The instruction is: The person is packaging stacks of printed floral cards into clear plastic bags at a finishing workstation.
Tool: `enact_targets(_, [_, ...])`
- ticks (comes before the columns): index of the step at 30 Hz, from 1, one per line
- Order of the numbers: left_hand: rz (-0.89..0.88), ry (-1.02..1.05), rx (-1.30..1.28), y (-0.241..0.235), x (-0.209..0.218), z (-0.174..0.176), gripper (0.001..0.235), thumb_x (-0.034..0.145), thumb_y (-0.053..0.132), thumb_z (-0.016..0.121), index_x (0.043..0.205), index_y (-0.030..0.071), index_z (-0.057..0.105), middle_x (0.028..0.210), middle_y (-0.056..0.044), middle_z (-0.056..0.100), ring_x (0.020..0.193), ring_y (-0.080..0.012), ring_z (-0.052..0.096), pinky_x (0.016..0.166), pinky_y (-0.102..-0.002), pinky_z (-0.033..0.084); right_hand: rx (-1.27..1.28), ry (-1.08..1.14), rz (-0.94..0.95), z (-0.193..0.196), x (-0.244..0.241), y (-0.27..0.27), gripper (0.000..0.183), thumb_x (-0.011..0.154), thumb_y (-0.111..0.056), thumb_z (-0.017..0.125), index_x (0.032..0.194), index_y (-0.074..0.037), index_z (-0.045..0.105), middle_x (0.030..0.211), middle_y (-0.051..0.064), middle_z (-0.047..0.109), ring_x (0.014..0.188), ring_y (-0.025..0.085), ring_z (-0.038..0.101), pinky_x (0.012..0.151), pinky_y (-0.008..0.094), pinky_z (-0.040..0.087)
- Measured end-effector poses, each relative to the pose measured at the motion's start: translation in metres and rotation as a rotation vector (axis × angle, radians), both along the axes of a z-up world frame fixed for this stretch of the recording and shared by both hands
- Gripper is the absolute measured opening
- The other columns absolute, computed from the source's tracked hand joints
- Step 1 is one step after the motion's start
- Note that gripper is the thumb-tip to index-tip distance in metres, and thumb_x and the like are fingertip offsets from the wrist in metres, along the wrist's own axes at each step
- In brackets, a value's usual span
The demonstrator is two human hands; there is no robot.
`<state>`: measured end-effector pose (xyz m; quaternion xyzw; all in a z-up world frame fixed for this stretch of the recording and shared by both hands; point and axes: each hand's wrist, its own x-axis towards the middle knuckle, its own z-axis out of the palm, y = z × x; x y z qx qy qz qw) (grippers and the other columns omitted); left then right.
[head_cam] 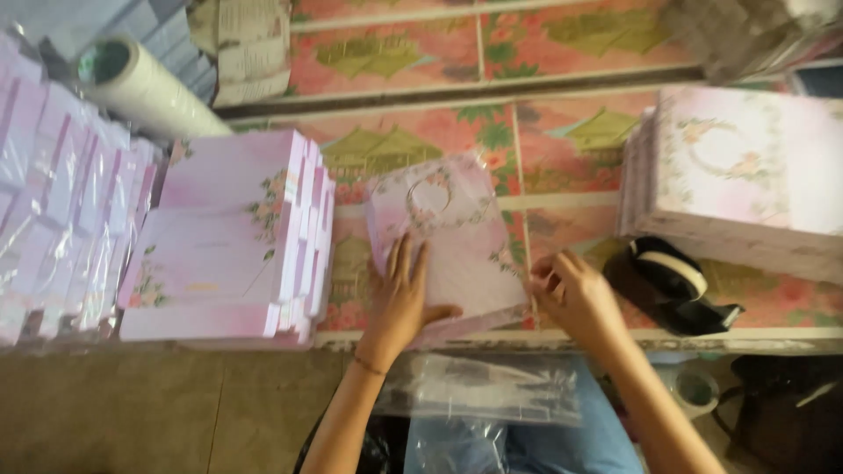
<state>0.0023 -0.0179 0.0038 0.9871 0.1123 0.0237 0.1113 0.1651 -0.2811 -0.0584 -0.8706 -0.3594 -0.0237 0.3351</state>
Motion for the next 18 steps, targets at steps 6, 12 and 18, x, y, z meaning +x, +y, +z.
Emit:
enact_targets(6, [0.137,-0.518,-0.296,0.023,-0.015,-0.056,0.099,0.100,0.066,0.061,0.173,0.007,0.029,0.175,-0.030,0.026,0.161,-0.0491,0.027,0.126,-0.068,0.026,0.087,0.456,-0.062,-0.019,-0.017,-0.007,0.050,0.100,-0.032,0.075,0.144,-0.010,0.070,0.125,0.018,0.079,0.114,0.036,0.080,0.084,0.045,0.068])
enact_targets(12, [0.509,-0.600,-1.126,0.004,-0.049,-0.093,0.075,0.115,0.046,0.044,0.177,0.013,0.018,0.183,-0.018,0.014,0.167,-0.0318,0.014,0.135,-0.054,0.013,0.329,0.778,-0.034,-0.027,-0.033,0.007,0.058,0.108,-0.026,0.068,0.158,0.000,0.057,0.154,0.032,0.060,0.143,0.045,0.056,0.113,0.058,0.051])
enact_targets(18, [0.552,-0.662,-1.269,-0.016,-0.049,-0.083,0.074,0.116,0.053,0.041,0.177,0.017,0.019,0.185,-0.015,0.009,0.169,-0.0328,0.005,0.138,-0.050,0.005,0.391,0.858,-0.136,0.032,-0.071,0.023,0.056,0.111,-0.028,0.063,0.156,0.004,0.058,0.153,0.031,0.061,0.144,0.043,0.056,0.114,0.054,0.050])
